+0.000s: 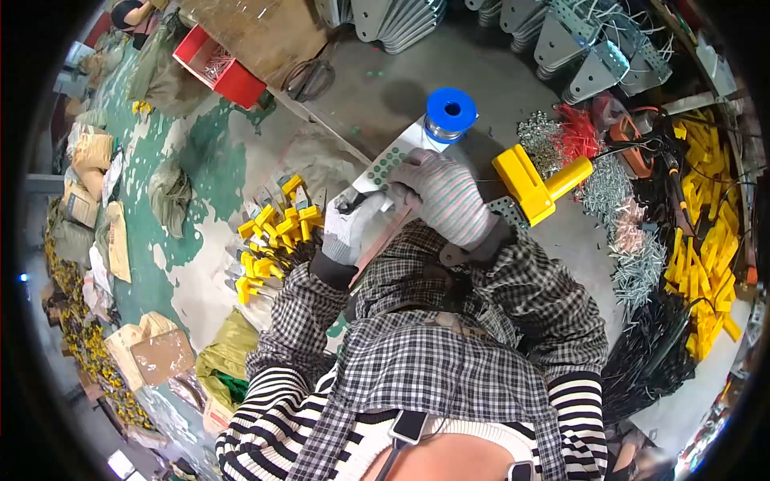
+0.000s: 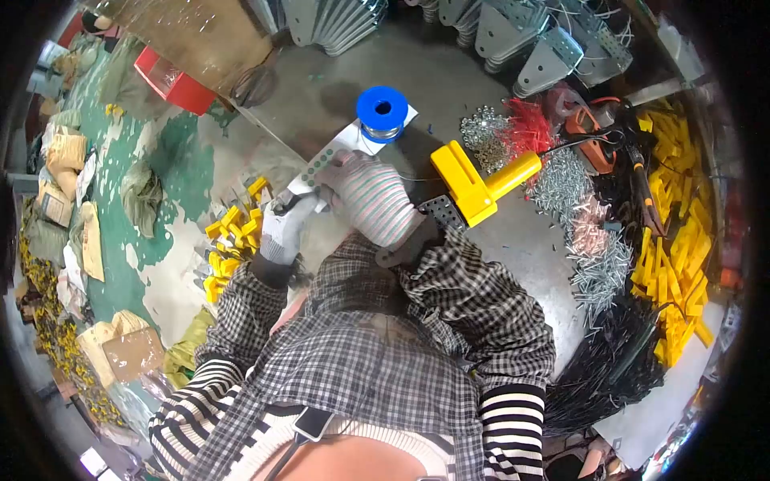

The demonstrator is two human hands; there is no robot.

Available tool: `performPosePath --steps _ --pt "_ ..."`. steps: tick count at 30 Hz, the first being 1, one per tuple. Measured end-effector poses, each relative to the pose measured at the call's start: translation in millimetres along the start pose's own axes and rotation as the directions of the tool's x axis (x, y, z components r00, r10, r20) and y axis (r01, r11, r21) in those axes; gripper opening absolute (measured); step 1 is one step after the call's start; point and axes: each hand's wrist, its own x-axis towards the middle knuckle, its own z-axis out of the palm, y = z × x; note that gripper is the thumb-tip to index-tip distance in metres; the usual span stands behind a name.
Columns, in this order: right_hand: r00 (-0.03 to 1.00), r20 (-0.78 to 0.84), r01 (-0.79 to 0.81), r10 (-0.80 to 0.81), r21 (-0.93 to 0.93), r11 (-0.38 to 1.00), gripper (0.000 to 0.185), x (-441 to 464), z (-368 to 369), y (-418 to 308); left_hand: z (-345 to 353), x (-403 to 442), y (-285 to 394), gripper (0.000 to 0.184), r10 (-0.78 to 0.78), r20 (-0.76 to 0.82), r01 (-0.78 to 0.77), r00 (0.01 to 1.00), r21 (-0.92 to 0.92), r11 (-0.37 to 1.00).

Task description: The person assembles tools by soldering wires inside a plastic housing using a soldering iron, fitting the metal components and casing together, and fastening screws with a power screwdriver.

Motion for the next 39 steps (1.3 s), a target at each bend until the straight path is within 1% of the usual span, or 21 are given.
performPosePath --steps 3,5,9,10,12,13,15,18,19,21,22,23,25,27,29,31,32,34,35,37,39 --pt "0.999 0.029 0.046 -0.041 -0.183 0.982 0.017 4 14 -4 0 1 14 0.016 0.042 0.050 -0.044 0.998 0.052 0.998" --pt "0.996 0.004 0.089 -0.093 -0.334 0.938 0.017 -1 17 -13 -10 5 11 0.029 0.060 0.109 -0.121 0.992 0.725 0.678" --pt "0.989 -0.120 0.027 -0.088 -0.436 0.900 0.015 -4 29 -22 -6 11 -15 0.039 0.281 0.004 -0.239 0.960 0.541 0.807" --pt "0.980 -0.197 -0.061 -0.014 -0.368 0.928 0.013 -2 35 -21 -7 10 -10 0.039 0.282 0.006 -0.240 0.959 0.541 0.806" --pt "0.960 -0.270 -0.148 0.067 -0.290 0.946 0.012 -1 37 -15 -7 9 2 0.031 0.269 0.117 -0.243 0.956 0.829 0.504" --pt "0.936 -0.315 -0.155 0.153 0.021 0.988 0.011 2 25 -15 -4 8 4 0.031 0.270 0.119 -0.245 0.956 0.829 0.503" --pt "0.862 -0.357 -0.171 0.361 0.466 0.868 0.009 -1 16 -1 5 8 2 0.022 0.189 -0.131 -0.129 0.973 0.371 0.920" --pt "0.773 -0.356 -0.254 0.526 0.585 0.770 0.013 -40 -45 25 -10 11 -5 0.014 0.263 -0.159 -0.200 0.952 0.328 0.923" --pt "0.781 -0.522 -0.216 0.343 0.288 0.933 0.014 -53 -66 45 10 11 23 0.017 0.420 -0.219 -0.289 0.881 0.455 0.843" --pt "0.813 -0.473 -0.407 0.339 -0.044 0.913 0.015 -76 -94 75 43 -3 58 0.021 0.722 0.195 -0.537 0.664 0.796 0.279" --pt "0.853 -0.434 -0.376 0.289 -0.128 0.918 0.016 -80 -101 81 29 -3 12 0.028 0.600 0.207 -0.584 0.773 0.603 0.544" --pt "0.891 -0.386 -0.336 0.239 -0.207 0.919 0.017 -83 -107 89 51 1 19 0.033 0.496 0.568 -0.747 0.657 0.576 0.331" --pt "0.937 -0.306 -0.246 0.167 -0.243 0.938 0.013 -84 -108 103 102 -12 -1 0.031 0.365 0.705 -0.793 0.608 0.559 0.242" --pt "0.994 -0.072 -0.096 0.087 -0.133 0.986 0.014 -87 -115 112 114 -1 -26 0.028 0.234 0.722 -0.759 0.651 0.621 0.193" --pt "0.992 -0.055 -0.121 0.117 -0.064 0.991 0.017 -100 -121 123 124 -1 -16 0.026 0.161 0.727 -0.745 0.667 0.653 0.137" --pt "0.994 -0.034 0.100 -0.100 0.011 0.995 0.023 -112 -145 122 130 2 2 0.022 0.051 0.713 -0.712 0.699 0.687 0.145" --pt "0.988 -0.081 -0.096 0.134 0.364 0.927 0.031 -125 -156 121 133 9 9 0.022 0.087 0.706 -0.706 0.703 0.676 0.214" --pt "0.727 -0.496 -0.220 0.474 0.486 0.846 0.028 -162 -164 175 149 24 23 0.020 0.203 0.710 -0.738 0.674 0.635 0.228" --pt "0.488 -0.654 -0.482 0.578 0.350 0.803 0.030 -165 -177 189 162 32 26 0.027 0.311 0.727 -0.784 0.612 0.610 0.116" --pt "0.202 -0.852 -0.615 0.483 0.273 0.740 0.033 -161 -187 250 204 44 42 0.038 0.271 0.752 -0.789 0.601 0.613 0.045" --pt "0.362 -0.810 -0.870 0.461 -0.117 0.479 0.029 -150 -177 298 238 54 26 0.053 0.329 0.763 -0.758 0.557 0.628 -0.174"
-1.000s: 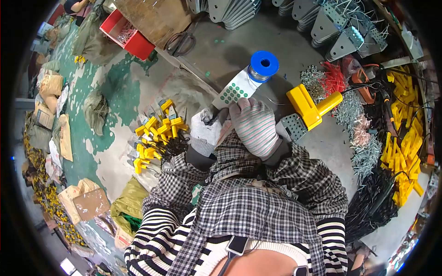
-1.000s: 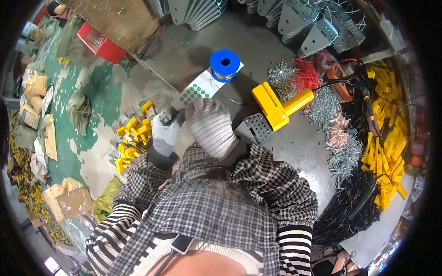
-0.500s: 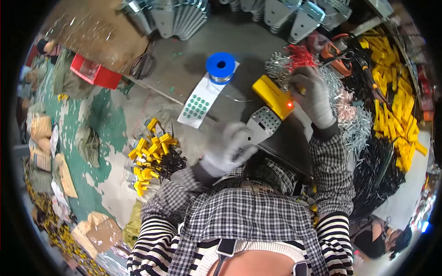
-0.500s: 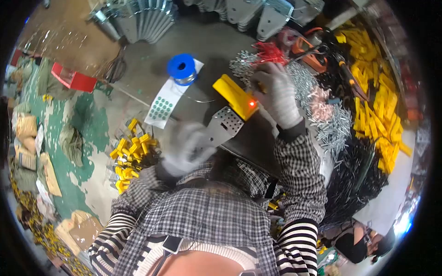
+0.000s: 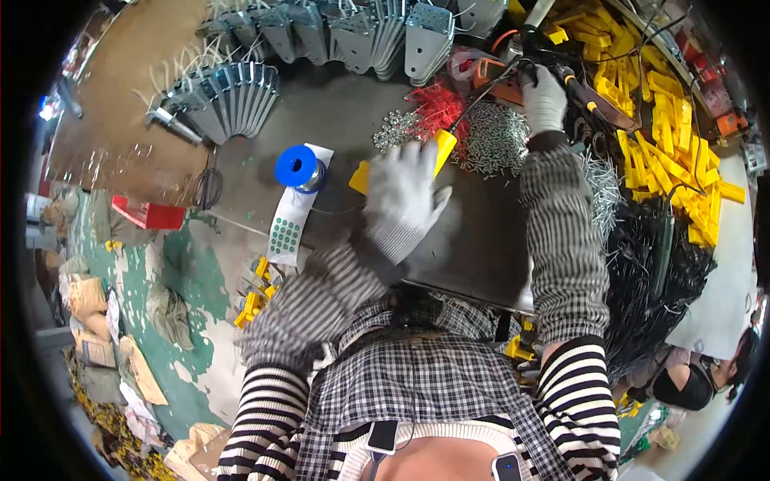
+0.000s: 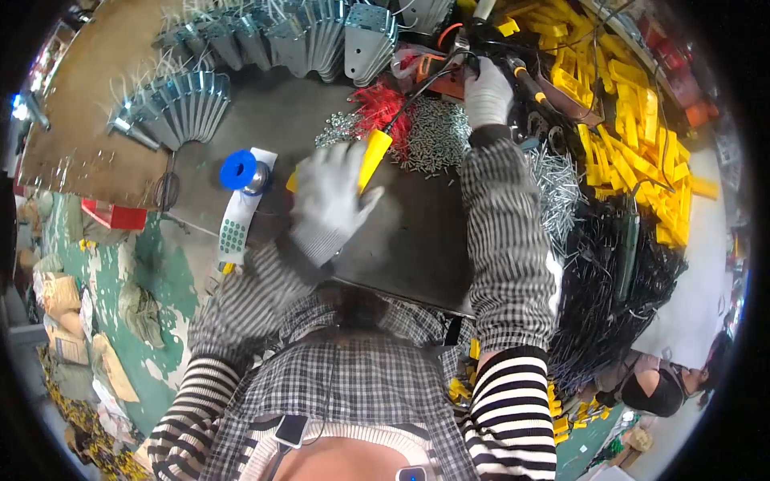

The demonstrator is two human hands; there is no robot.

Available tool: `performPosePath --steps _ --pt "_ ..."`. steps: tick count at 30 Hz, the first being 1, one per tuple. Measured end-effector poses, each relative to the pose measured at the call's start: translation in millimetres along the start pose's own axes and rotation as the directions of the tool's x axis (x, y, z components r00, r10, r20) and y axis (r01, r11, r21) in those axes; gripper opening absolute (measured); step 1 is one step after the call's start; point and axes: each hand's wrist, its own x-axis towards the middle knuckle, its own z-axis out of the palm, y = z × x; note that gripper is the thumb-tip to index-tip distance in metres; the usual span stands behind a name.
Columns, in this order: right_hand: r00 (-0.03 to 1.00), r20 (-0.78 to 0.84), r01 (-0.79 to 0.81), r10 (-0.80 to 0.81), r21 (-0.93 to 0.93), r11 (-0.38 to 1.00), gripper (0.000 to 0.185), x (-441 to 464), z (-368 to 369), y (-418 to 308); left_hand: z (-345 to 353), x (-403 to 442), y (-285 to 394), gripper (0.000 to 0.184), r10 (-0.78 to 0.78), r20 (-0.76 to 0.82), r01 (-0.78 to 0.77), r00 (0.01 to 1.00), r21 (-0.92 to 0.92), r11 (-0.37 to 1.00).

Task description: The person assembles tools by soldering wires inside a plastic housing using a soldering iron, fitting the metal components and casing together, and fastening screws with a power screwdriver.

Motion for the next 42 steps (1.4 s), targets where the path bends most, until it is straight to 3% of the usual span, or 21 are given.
performPosePath --steps 2,4,5,7,9,10,11,12,13,14,17,18,20,24,28,30,32,36,38,40,42 --pt "1.000 0.020 -0.014 0.014 0.006 1.000 0.028 2 -9 -8 44 18 19 0.058 -0.305 0.251 0.198 0.919 0.376 0.905" --pt "0.972 -0.060 0.228 -0.225 0.048 0.972 0.028 33 7 39 85 17 6 0.037 -0.299 0.001 0.296 0.954 0.156 0.942" --pt "0.842 -0.077 0.502 -0.535 -0.252 0.827 0.026 46 2 58 65 12 1 0.041 -0.204 0.061 0.204 0.977 0.015 0.979" --pt "0.979 -0.073 0.183 -0.193 0.737 0.650 0.024 6 -69 -34 -21 1 -15 0.046 -0.079 0.225 0.134 0.971 -0.240 0.962" --pt "0.973 0.043 0.037 -0.229 0.942 0.333 0.028 -23 -87 -82 -134 -21 -30 0.046 -0.146 0.647 0.367 0.749 -0.220 0.904" --pt "0.928 0.113 -0.019 -0.354 0.966 0.259 0.029 -37 -77 -78 -136 -65 -60 0.042 -0.018 0.540 0.286 0.842 -0.418 0.862" --pt "0.807 0.120 -0.041 -0.578 0.988 0.148 0.027 -70 -99 -118 -126 -112 -83 0.039 -0.041 0.520 0.327 0.853 -0.472 0.819" --pt "0.649 -0.059 0.442 -0.759 0.841 0.313 0.024 -96 -126 -161 -131 -156 -102 0.035 -0.105 0.601 0.396 0.792 -0.375 0.838" --pt "0.583 0.032 0.344 -0.812 0.895 0.282 0.024 -126 -125 -174 -156 -182 -110 0.031 -0.089 0.712 0.354 0.697 -0.233 0.906" --pt "0.410 0.004 0.374 -0.912 0.911 0.172 0.026 -154 -123 -197 -135 -244 -138 0.028 0.036 0.536 0.034 0.843 -0.120 0.992" --pt "0.229 0.195 0.433 -0.954 0.857 0.279 0.027 -280 -98 -246 -85 -356 -192 0.022 -0.221 0.607 0.122 0.763 0.200 0.972" --pt "-0.023 0.277 0.475 -0.961 0.848 0.233 0.029 -316 -80 -265 -75 -399 -204 0.030 -0.284 0.483 0.082 0.828 0.397 0.914" --pt "-0.190 0.329 0.532 -0.925 0.826 0.185 0.051 -394 -43 -278 -33 -481 -218 0.039 -0.507 0.301 0.100 0.808 0.777 0.622" --pt "-0.341 0.420 0.399 -0.841 0.875 0.274 0.033 -393 -59 -276 -50 -388 -164 0.051 -0.601 0.582 0.495 0.547 0.354 0.793" --pt "-0.185 0.493 0.388 -0.850 0.832 0.398 0.029 -348 -67 -253 -71 -188 -104 0.040 -0.275 0.068 0.281 0.959 -0.354 0.892" --pt "-0.170 0.651 0.281 -0.739 0.751 0.597 0.028 -320 -83 -243 -76 -90 -70 0.033 -0.129 -0.155 0.054 0.979 -0.418 0.907" --pt "0.156 0.479 0.274 -0.864 0.819 0.504 0.037 -301 -104 -214 -44 11 -47 0.029 -0.035 -0.397 -0.178 0.917 -0.487 0.855" --pt "0.455 0.541 0.063 -0.707 0.772 0.632 0.033 -254 -144 -147 38 189 -54 0.028 -0.475 -0.055 0.279 0.878 -0.748 0.602" --pt "0.639 0.502 0.044 -0.583 0.733 0.679 0.029 -232 -168 -100 90 243 -76 0.033 -0.419 -0.410 0.112 0.810 -0.594 0.797" --pt "0.808 0.509 -0.190 -0.298 0.703 0.686 0.025 -213 -191 -53 105 266 -91 0.052 -0.536 -0.056 0.424 0.842 -0.545 0.723" --pt "0.874 0.485 -0.422 0.043 0.711 0.563 0.022 -188 -191 -11 92 269 -78 0.047 -0.592 0.233 0.453 0.771 -0.855 0.253"
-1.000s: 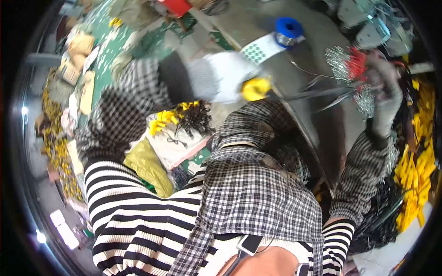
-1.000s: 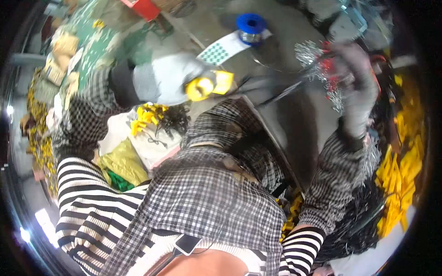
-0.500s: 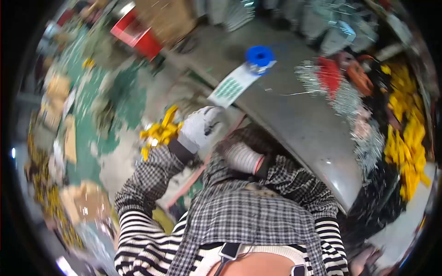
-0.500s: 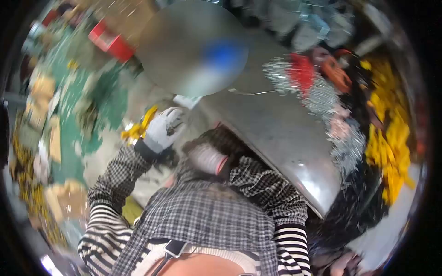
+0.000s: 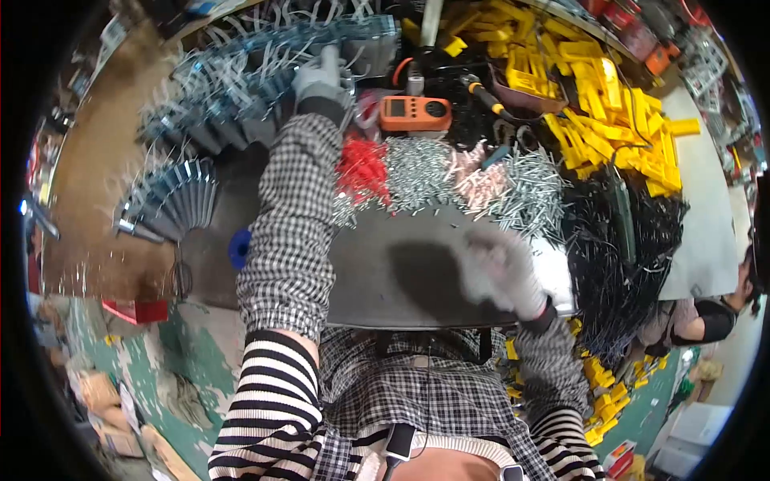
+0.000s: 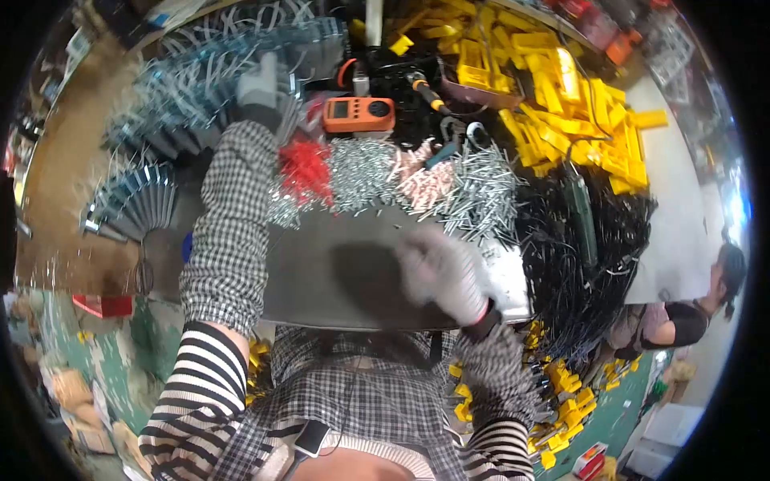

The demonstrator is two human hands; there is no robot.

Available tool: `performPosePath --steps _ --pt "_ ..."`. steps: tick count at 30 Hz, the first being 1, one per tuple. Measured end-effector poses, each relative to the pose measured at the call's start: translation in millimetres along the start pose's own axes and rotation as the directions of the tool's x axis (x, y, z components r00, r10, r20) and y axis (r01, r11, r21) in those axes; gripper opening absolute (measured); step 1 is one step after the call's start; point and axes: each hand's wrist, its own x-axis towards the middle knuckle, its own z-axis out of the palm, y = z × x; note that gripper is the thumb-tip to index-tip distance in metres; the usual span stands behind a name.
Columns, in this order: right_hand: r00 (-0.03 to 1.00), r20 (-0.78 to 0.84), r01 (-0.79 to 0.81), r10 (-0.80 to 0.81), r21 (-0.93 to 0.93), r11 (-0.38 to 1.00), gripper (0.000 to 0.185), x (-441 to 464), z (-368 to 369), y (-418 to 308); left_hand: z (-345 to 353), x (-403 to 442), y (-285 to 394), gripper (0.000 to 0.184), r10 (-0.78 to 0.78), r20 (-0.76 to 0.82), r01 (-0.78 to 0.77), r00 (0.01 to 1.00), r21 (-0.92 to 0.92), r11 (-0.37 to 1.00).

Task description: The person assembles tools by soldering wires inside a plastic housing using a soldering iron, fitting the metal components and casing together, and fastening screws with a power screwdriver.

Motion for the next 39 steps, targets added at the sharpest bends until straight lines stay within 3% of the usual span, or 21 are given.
performPosePath --steps 2,4,5,6,7,8,13,14,16,17,18,19,23,25,26,28,30,32,33,37,39 --pt "0.961 -0.191 0.147 -0.199 -0.257 0.955 0.019 43 -26 -6 -7 -27 8 0.033 0.135 0.015 -0.126 0.991 -0.273 0.954" --pt "0.943 -0.191 0.133 -0.273 -0.534 0.835 0.018 103 -51 22 -44 -70 14 0.024 0.270 0.586 0.273 0.764 -0.673 0.687" --pt "0.944 -0.224 0.056 -0.242 -0.614 0.788 0.023 130 -53 28 -43 -140 32 0.017 0.268 0.322 -0.177 0.908 -0.284 0.942" --pt "0.942 -0.260 -0.024 -0.212 -0.682 0.731 0.029 156 -50 30 -53 -190 49 0.014 0.344 0.516 -0.352 0.785 -0.086 0.932" --pt "0.961 -0.269 -0.170 -0.071 -0.770 0.615 0.034 180 -44 28 -58 -226 39 0.014 0.321 0.623 -0.473 0.713 0.090 0.876" --pt "0.954 -0.291 -0.288 0.067 -0.839 0.462 0.039 200 -39 26 -55 -256 32 0.012 0.490 0.678 -0.787 0.549 0.222 0.575" --pt "0.933 -0.349 -0.351 0.086 -0.836 0.422 0.038 233 -37 45 -60 -327 -40 0.039 -0.007 0.732 -0.266 0.681 0.257 0.929" --pt "0.900 -0.432 -0.407 0.054 -0.789 0.460 0.039 228 -41 44 -63 -320 -42 0.052 0.238 0.669 -0.575 0.704 0.342 0.743" --pt "0.909 -0.417 -0.314 -0.013 -0.704 0.637 0.042 219 -52 49 -53 -307 -40 0.063 0.379 0.666 -0.764 0.642 0.515 0.390" --pt "0.947 -0.256 -0.130 -0.193 -0.857 0.499 0.042 209 -51 40 -44 -306 -45 0.064 0.297 0.740 -0.793 0.604 0.522 0.314" --pt "0.954 -0.294 -0.176 -0.063 -0.714 0.678 0.036 188 -56 33 -33 -306 -50 0.065 0.206 0.803 -0.825 0.559 0.513 0.238" --pt "0.962 -0.272 -0.155 -0.037 -0.648 0.745 0.034 156 -55 19 -21 -303 -44 0.060 -0.001 0.836 -0.807 0.549 0.530 0.262" --pt "0.991 -0.137 -0.082 -0.003 -0.608 0.790 0.027 37 -43 36 -9 -270 -57 0.043 -0.076 0.891 -0.819 0.448 0.443 0.365" --pt "0.995 -0.091 -0.077 0.037 -0.484 0.872 0.023 -9 -29 58 -11 -259 -66 0.036 -0.103 0.948 -0.577 0.302 0.268 0.772" --pt "0.980 -0.132 -0.188 0.151 -0.344 0.920 0.020 -22 -15 57 -9 -259 -62 0.036 -0.103 0.949 -0.577 0.298 0.265 0.772" --pt "0.949 -0.273 -0.182 0.160 -0.059 0.981 0.015 -41 13 49 -4 -262 -48 0.032 -0.227 0.926 -0.608 0.302 0.370 0.702" --pt "0.912 -0.409 -0.101 0.045 -0.117 0.988 0.008 -43 37 22 7 -274 -46 0.032 -0.243 0.926 -0.699 0.290 0.378 0.607" --pt "0.891 -0.363 0.081 -0.274 -0.467 0.880 0.010 -39 47 18 15 -294 -38 0.034 -0.176 0.897 -0.909 0.406 0.416 0.026" --pt "0.897 -0.320 0.105 -0.306 -0.519 0.849 0.014 -38 50 23 19 -295 -34 0.041 -0.259 0.878 -0.912 0.402 0.411 -0.023" --pt "0.946 -0.280 0.004 -0.165 -0.498 0.867 0.012 -47 61 11 -39 -272 -43 0.079 0.125 0.916 -0.897 0.381 0.333 0.292" --pt "0.957 -0.241 0.032 -0.162 -0.466 0.884 0.010 -47 79 19 -58 -268 -56 0.094 0.112 0.927 -0.840 0.359 0.268 0.471"
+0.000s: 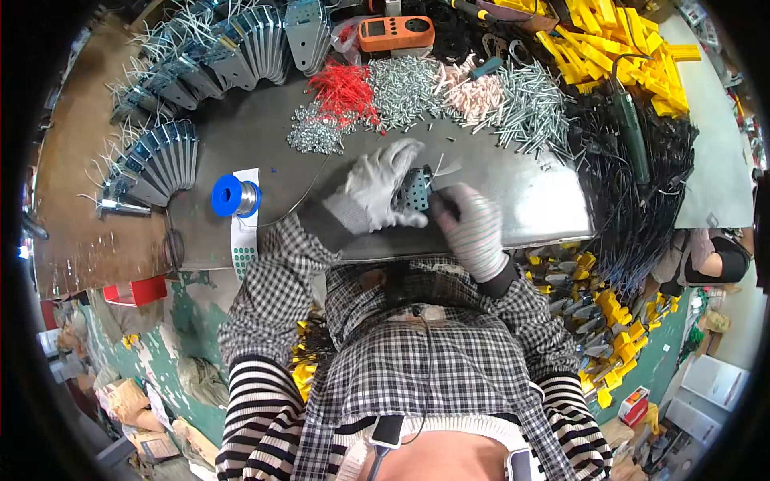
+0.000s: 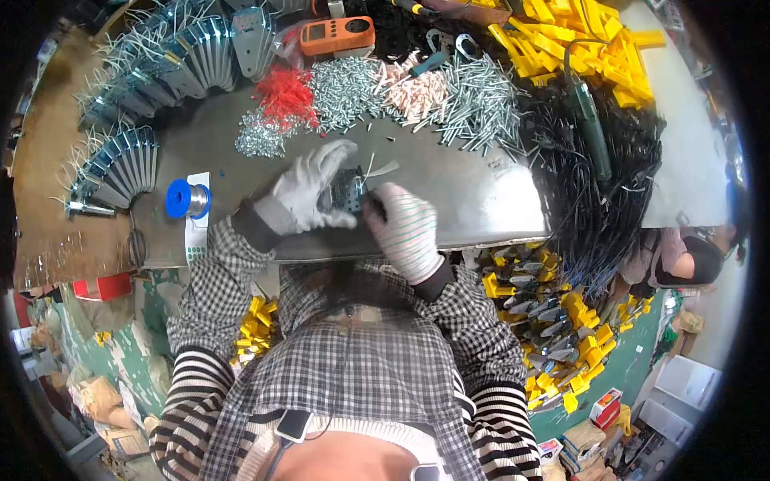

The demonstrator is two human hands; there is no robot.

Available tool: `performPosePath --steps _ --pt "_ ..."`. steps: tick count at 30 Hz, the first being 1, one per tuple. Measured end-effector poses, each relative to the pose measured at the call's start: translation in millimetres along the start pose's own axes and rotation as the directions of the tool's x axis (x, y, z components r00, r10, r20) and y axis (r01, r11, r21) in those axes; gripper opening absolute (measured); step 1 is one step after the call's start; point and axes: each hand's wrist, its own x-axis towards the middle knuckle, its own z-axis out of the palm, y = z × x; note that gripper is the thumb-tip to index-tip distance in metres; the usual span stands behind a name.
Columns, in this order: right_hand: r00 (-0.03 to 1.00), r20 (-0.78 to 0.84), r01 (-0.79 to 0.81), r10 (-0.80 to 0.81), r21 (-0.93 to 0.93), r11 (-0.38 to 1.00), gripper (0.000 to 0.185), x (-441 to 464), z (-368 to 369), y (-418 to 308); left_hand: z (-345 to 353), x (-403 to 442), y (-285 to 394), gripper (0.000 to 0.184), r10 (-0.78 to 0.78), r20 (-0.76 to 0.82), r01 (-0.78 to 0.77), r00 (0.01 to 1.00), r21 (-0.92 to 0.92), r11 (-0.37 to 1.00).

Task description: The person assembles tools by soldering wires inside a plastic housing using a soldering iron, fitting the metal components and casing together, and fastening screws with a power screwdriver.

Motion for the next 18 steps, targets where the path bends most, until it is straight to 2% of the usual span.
performPosePath --steps 1,2,3,5,6,7,8,9,10,11,12,13,14,15,16,17,18 --pt "0.999 0.040 0.022 -0.023 0.038 0.999 0.008 -4 7 2 10 -10 1 0.097 0.015 -0.026 -0.017 1.000 -0.060 0.998" --pt "0.995 0.090 0.024 -0.038 0.146 0.989 0.009 -5 10 5 21 -14 1 0.093 0.063 -0.124 -0.067 0.990 -0.028 0.997" --pt "0.995 0.091 0.022 -0.035 0.140 0.990 0.009 -4 9 9 30 -17 1 0.093 0.066 -0.126 -0.071 0.990 -0.034 0.997" --pt "0.989 0.117 0.073 -0.093 0.166 0.983 0.019 2 -3 18 35 -15 8 0.084 -0.046 -0.192 0.048 0.980 0.005 0.999" --pt "0.991 0.081 0.119 -0.108 -0.146 0.982 0.032 4 -14 19 36 -13 12 0.075 -0.068 -0.221 0.059 0.973 -0.045 0.997" --pt "0.992 0.074 0.116 -0.105 -0.154 0.981 0.032 14 -19 11 35 -9 16 0.075 -0.058 -0.222 0.049 0.973 -0.047 0.998" --pt "0.963 0.080 0.270 -0.258 -0.337 0.902 0.037 25 -21 1 35 -7 21 0.073 -0.120 -0.181 0.129 0.976 0.039 0.991" --pt "0.911 0.116 0.398 -0.397 -0.502 0.768 0.043 33 -19 -3 36 -6 24 0.070 -0.185 -0.144 0.204 0.972 0.129 0.970" --pt "0.895 0.200 0.443 -0.399 -0.504 0.741 0.049 32 -6 11 38 -6 24 0.070 -0.175 -0.138 0.193 0.975 0.128 0.973" --pt "0.900 0.196 0.434 -0.391 -0.511 0.742 0.049 29 -8 19 40 -5 21 0.069 -0.099 -0.190 0.112 0.977 0.061 0.992" --pt "0.890 0.363 0.439 -0.276 -0.517 0.735 0.047 28 -18 30 41 -3 18 0.068 -0.028 -0.252 0.028 0.967 -0.003 1.000" --pt "0.846 0.512 0.444 -0.149 -0.521 0.729 0.045 26 -29 45 41 -1 16 0.068 -0.020 -0.254 0.019 0.967 -0.004 1.000" --pt "0.815 0.269 0.570 -0.513 -0.533 0.626 0.036 15 -39 77 42 0 15 0.068 -0.055 -0.251 0.048 0.966 -0.034 0.998" --pt "0.909 0.407 0.345 -0.088 -0.619 0.705 0.028 35 -68 58 43 0 14 0.068 -0.091 -0.247 0.077 0.965 -0.067 0.995" --pt "0.904 0.170 0.406 -0.392 -0.629 0.663 0.026 34 -78 101 41 1 16 0.066 -0.115 -0.225 0.108 0.967 -0.045 0.993" --pt "0.953 0.293 0.277 -0.075 -0.749 0.602 0.024 58 -97 95 41 1 16 0.066 -0.115 -0.224 0.106 0.968 -0.052 0.993" --pt "0.923 0.344 0.378 -0.171 -0.735 0.562 0.023 70 -101 107 41 0 17 0.066 -0.108 -0.235 0.099 0.966 -0.049 0.994"
